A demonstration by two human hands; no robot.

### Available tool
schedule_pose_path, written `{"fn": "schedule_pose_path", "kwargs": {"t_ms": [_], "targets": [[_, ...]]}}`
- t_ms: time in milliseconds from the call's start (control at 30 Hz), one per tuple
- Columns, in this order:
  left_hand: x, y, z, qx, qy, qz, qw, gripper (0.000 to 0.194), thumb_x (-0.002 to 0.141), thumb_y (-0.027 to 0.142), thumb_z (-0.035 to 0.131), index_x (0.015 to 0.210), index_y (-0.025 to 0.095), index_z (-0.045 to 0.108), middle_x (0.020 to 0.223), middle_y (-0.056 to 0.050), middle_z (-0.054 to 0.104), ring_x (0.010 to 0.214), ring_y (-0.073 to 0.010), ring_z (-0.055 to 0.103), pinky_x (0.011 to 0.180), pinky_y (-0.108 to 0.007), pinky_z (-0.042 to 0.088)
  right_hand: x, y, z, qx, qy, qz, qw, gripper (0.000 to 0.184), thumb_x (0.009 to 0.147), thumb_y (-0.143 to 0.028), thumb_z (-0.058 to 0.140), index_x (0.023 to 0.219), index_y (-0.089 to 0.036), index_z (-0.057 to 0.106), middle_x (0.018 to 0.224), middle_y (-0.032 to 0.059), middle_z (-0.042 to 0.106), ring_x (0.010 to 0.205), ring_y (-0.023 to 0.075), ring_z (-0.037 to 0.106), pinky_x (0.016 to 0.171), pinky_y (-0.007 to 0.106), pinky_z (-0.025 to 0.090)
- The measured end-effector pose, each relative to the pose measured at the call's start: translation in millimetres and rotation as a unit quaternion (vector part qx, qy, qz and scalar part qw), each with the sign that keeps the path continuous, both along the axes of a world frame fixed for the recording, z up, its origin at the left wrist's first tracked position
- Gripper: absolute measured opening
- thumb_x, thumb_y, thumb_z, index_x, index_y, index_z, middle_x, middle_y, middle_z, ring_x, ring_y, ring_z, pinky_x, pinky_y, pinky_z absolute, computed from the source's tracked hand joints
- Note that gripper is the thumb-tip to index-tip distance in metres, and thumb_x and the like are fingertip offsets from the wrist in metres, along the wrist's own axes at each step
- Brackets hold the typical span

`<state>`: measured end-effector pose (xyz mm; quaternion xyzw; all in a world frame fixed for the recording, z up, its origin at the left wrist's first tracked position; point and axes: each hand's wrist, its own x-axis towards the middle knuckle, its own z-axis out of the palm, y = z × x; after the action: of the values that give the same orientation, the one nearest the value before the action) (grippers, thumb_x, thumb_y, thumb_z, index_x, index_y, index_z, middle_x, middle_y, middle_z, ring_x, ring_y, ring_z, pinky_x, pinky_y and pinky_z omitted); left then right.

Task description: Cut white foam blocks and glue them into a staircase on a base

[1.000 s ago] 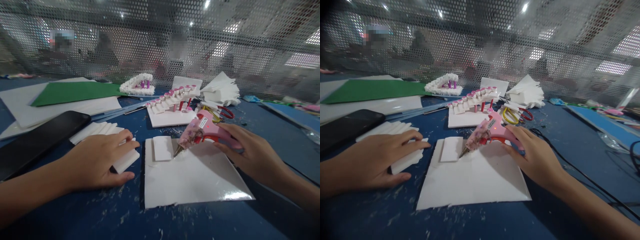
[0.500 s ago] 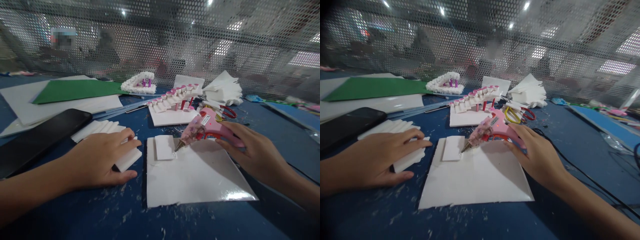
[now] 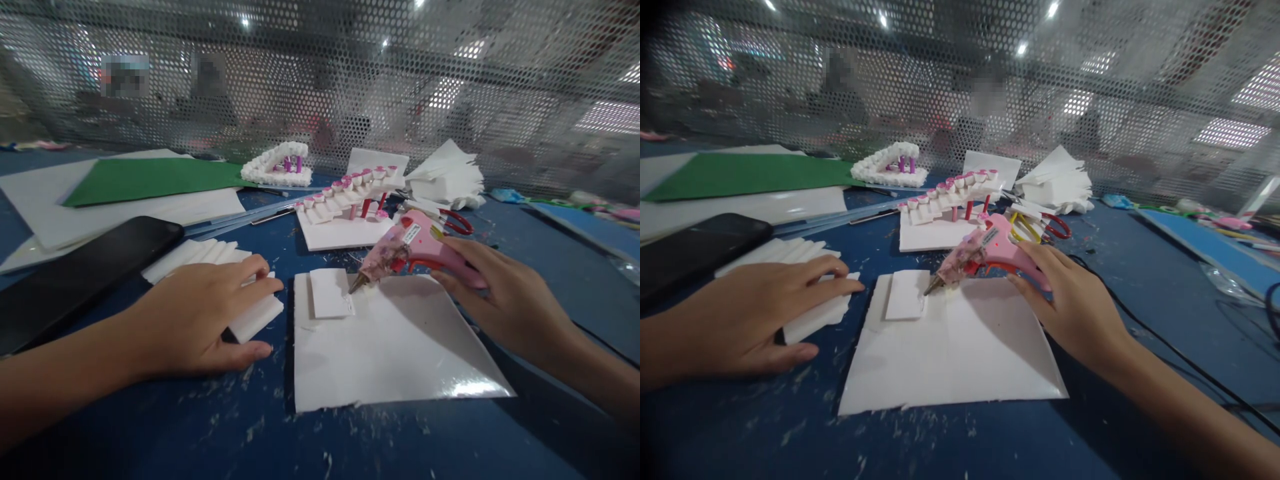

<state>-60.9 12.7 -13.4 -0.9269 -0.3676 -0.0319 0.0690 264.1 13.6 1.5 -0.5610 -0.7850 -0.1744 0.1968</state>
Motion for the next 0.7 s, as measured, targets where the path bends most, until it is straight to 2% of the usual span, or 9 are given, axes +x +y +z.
{"fn": "schedule_pose_path", "kwargs": {"t_ms": [267, 367, 433, 700], "targets": [[2.6, -3.5, 0.9, 0.004, -0.001, 0.019, 1.0, 0.064, 0.079, 0.063, 0.023, 0.111, 0.016, 0.053, 0.107, -0.014, 0.053, 0.072, -0.0247, 0.059, 0.054, -0.032, 0.043, -1.2, 1.2, 0.2, 0.007, -0.002, -0.001, 1.0, 0.045, 0.081, -0.043, 0.035, 0.105, -0.011, 0.056, 0.1, 0.0163, 0.065, 0.086, 0.028, 0.062, 0.067, 0.038, 0.05], [2.1, -3.2, 0.4, 0.003, 0.005, 0.006, 1.0, 0.063, 0.079, 0.063, 0.026, 0.112, 0.016, 0.052, 0.108, -0.015, 0.052, 0.072, -0.0243, 0.059, 0.053, -0.031, 0.042, -1.2, 2.4, -0.1, 0.001, 0.008, -0.002, 1.0, 0.046, 0.08, -0.045, 0.035, 0.105, -0.013, 0.056, 0.1, 0.0153, 0.065, 0.087, 0.0296, 0.062, 0.067, 0.041, 0.049], [3.0, -3.9, 0.2, 0.009, 0.001, 0.022, 1.0, 0.063, 0.08, 0.062, 0.022, 0.111, 0.017, 0.053, 0.107, -0.014, 0.053, 0.073, -0.0236, 0.059, 0.054, -0.031, 0.042, -0.6, 3.4, -0.8, 0.001, 0.017, 0.0, 1.0, 0.045, 0.079, -0.045, 0.036, 0.106, -0.015, 0.055, 0.102, 0.0138, 0.064, 0.09, 0.0301, 0.061, 0.07, 0.042, 0.049], [7.3, -8.1, 2.6, -0.001, 0.002, 0.048, 0.999, 0.064, 0.08, 0.063, 0.02, 0.112, 0.019, 0.053, 0.106, -0.012, 0.053, 0.07, -0.0216, 0.057, 0.054, -0.029, 0.041, 1.2, 7.9, -4.8, 0.02, 0.02, 0.008, 1.0, 0.039, 0.08, -0.043, 0.038, 0.106, -0.02, 0.056, 0.1, 0.0092, 0.065, 0.088, 0.0283, 0.062, 0.068, 0.04, 0.05]]}}
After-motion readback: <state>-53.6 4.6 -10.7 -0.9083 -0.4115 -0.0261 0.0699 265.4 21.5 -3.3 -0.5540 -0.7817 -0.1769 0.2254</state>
